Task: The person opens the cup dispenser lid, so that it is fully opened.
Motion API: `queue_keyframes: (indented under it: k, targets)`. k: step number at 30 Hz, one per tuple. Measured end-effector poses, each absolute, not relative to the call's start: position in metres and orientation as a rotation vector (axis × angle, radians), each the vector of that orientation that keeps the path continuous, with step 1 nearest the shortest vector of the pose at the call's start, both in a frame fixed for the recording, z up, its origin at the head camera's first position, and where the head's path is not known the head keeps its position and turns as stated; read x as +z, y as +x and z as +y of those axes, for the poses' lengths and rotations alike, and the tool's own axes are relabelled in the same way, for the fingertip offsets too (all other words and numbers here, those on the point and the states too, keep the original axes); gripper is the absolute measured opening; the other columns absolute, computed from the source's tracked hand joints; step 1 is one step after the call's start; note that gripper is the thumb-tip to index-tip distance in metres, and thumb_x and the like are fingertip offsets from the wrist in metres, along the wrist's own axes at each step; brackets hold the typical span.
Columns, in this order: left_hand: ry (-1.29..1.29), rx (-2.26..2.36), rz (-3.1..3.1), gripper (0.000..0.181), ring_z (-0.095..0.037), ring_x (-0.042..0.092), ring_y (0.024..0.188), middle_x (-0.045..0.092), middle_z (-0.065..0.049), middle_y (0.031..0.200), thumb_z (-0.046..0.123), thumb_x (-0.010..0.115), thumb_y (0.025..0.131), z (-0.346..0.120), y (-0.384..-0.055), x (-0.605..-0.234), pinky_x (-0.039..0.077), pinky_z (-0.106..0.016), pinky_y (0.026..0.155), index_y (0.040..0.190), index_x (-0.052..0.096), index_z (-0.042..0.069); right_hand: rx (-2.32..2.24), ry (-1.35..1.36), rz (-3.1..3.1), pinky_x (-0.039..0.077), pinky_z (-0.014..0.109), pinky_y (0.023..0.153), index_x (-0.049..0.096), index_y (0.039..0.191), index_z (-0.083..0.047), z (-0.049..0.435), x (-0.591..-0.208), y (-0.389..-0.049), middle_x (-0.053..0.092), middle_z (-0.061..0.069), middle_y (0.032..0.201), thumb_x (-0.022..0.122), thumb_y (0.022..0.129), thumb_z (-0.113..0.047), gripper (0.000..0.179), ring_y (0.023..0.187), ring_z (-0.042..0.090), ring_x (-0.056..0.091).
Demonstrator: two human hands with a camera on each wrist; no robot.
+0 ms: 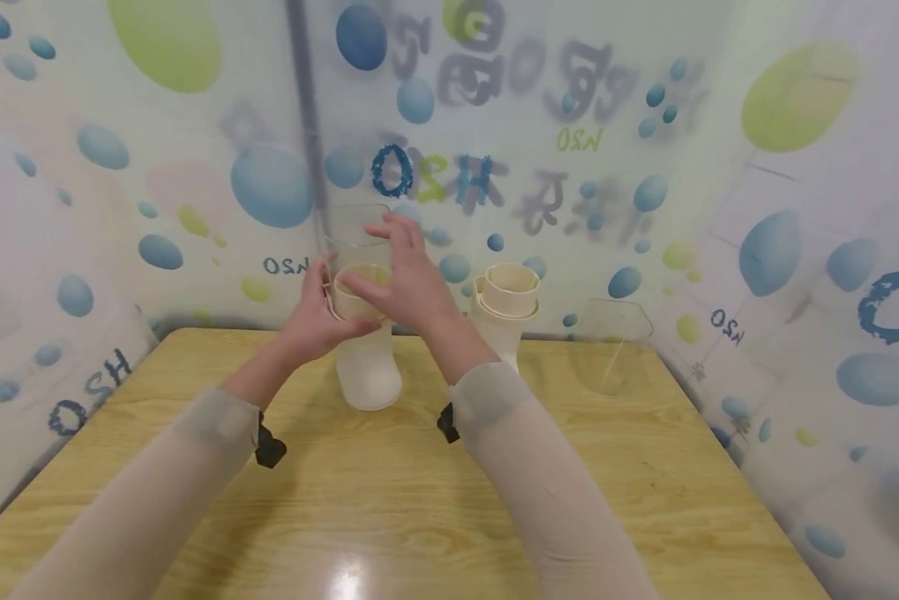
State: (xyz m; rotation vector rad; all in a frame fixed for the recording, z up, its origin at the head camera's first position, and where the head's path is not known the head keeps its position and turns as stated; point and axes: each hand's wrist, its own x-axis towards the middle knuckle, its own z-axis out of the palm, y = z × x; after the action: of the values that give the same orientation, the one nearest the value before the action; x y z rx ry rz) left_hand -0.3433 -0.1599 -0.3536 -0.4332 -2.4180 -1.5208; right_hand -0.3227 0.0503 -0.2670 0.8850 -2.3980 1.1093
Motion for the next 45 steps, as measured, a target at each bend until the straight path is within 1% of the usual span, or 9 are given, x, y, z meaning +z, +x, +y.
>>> queue_keyframes:
  k: [5, 9, 16, 21, 28, 34, 39, 43, 45]
  targets:
    - [-0.352, -1.429, -2.365, 0.137, -0.036, 0.039, 0.147, 0.03, -0.02, 0.165, 0.048, 0.102, 0.074, -0.149, -0.333, -0.359, 0.041, -0.058, 0.122, 0.174, 0.013, 0.019, 1.149, 0.885, -2.369, 0.043, 0.046, 0.128, 0.038, 0.158, -0.008, 0.052, -0.273, -0.324, 0.021, 0.009, 0.178, 0.083, 0.098, -0.038, 0.08, 0.153, 0.037, 0.05]
    - [-0.305, -1.357, -2.327, 0.135, -0.034, 0.044, 0.138, 0.039, -0.019, 0.156, 0.049, 0.103, 0.071, -0.141, -0.326, -0.36, 0.046, -0.054, 0.115, 0.172, 0.019, 0.018, 1.199, 0.902, -2.322, 0.046, 0.051, 0.125, 0.035, 0.155, -0.007, 0.053, -0.276, -0.326, 0.021, 0.009, 0.178, 0.085, 0.096, -0.034, 0.082, 0.153, 0.039, 0.05]
    - [-0.248, -1.316, -2.309, 0.133, -0.033, 0.045, 0.136, 0.041, -0.018, 0.154, 0.055, 0.102, 0.069, -0.133, -0.317, -0.362, 0.049, -0.054, 0.11, 0.171, 0.023, 0.02, 1.355, 0.914, -2.272, 0.046, 0.057, 0.124, 0.03, 0.155, -0.009, 0.056, -0.281, -0.328, 0.02, 0.004, 0.178, 0.087, 0.094, -0.027, 0.086, 0.157, 0.04, 0.045]
    - [-0.212, -1.297, -2.28, 0.132, -0.032, 0.044, 0.135, 0.041, -0.018, 0.153, 0.056, 0.102, 0.068, -0.125, -0.31, -0.364, 0.048, -0.055, 0.109, 0.169, 0.026, 0.017, 1.378, 0.846, -2.262, 0.049, 0.058, 0.12, 0.028, 0.157, -0.012, 0.054, -0.283, -0.327, 0.023, -0.001, 0.176, 0.089, 0.092, -0.035, 0.092, 0.15, 0.037, 0.051]
    - [-0.181, -1.313, -2.264, 0.131, -0.034, 0.041, 0.137, 0.038, -0.018, 0.154, 0.056, 0.101, 0.07, -0.117, -0.304, -0.365, 0.048, -0.059, 0.108, 0.168, 0.024, 0.017, 1.377, 0.715, -2.171, 0.051, 0.044, 0.119, 0.035, 0.157, -0.014, 0.041, -0.287, -0.322, 0.029, 0.005, 0.173, 0.091, 0.088, -0.043, 0.093, 0.139, 0.032, 0.058]
    - [-0.219, -1.467, -2.294, 0.136, -0.038, 0.041, 0.149, 0.032, -0.019, 0.167, 0.057, 0.1, 0.071, -0.114, -0.305, -0.362, 0.043, -0.063, 0.12, 0.169, 0.016, 0.015, 1.381, 0.577, -2.2, 0.053, 0.051, 0.116, 0.04, 0.154, -0.015, 0.037, -0.286, -0.315, 0.041, 0.006, 0.168, 0.091, 0.086, -0.051, 0.092, 0.14, 0.036, 0.06]
    - [-0.225, -1.468, -2.322, 0.134, -0.039, 0.047, 0.143, 0.036, -0.021, 0.163, 0.06, 0.098, 0.071, -0.115, -0.307, -0.359, 0.047, -0.063, 0.115, 0.167, 0.017, 0.015, 1.447, 0.515, -2.195, 0.053, 0.053, 0.116, 0.042, 0.154, -0.021, 0.035, -0.279, -0.311, 0.053, 0.003, 0.162, 0.091, 0.085, -0.054, 0.091, 0.141, 0.032, 0.062]
    - [-0.22, -1.485, -2.301, 0.132, -0.037, 0.05, 0.138, 0.039, -0.018, 0.161, 0.058, 0.1, 0.07, -0.114, -0.307, -0.359, 0.049, -0.061, 0.112, 0.167, 0.02, 0.017, 1.493, 0.437, -2.181, 0.057, 0.053, 0.11, 0.049, 0.155, -0.029, 0.035, -0.275, -0.311, 0.059, 0.004, 0.16, 0.09, 0.085, -0.054, 0.085, 0.137, 0.034, 0.066]
    - [-0.222, -1.487, -2.296, 0.132, -0.037, 0.05, 0.138, 0.039, -0.018, 0.161, 0.056, 0.1, 0.069, -0.113, -0.307, -0.359, 0.05, -0.061, 0.111, 0.167, 0.02, 0.018, 1.504, 0.421, -2.184, 0.058, 0.054, 0.108, 0.054, 0.154, -0.029, 0.036, -0.273, -0.309, 0.06, 0.005, 0.159, 0.09, 0.086, -0.053, 0.08, 0.134, 0.035, 0.068]
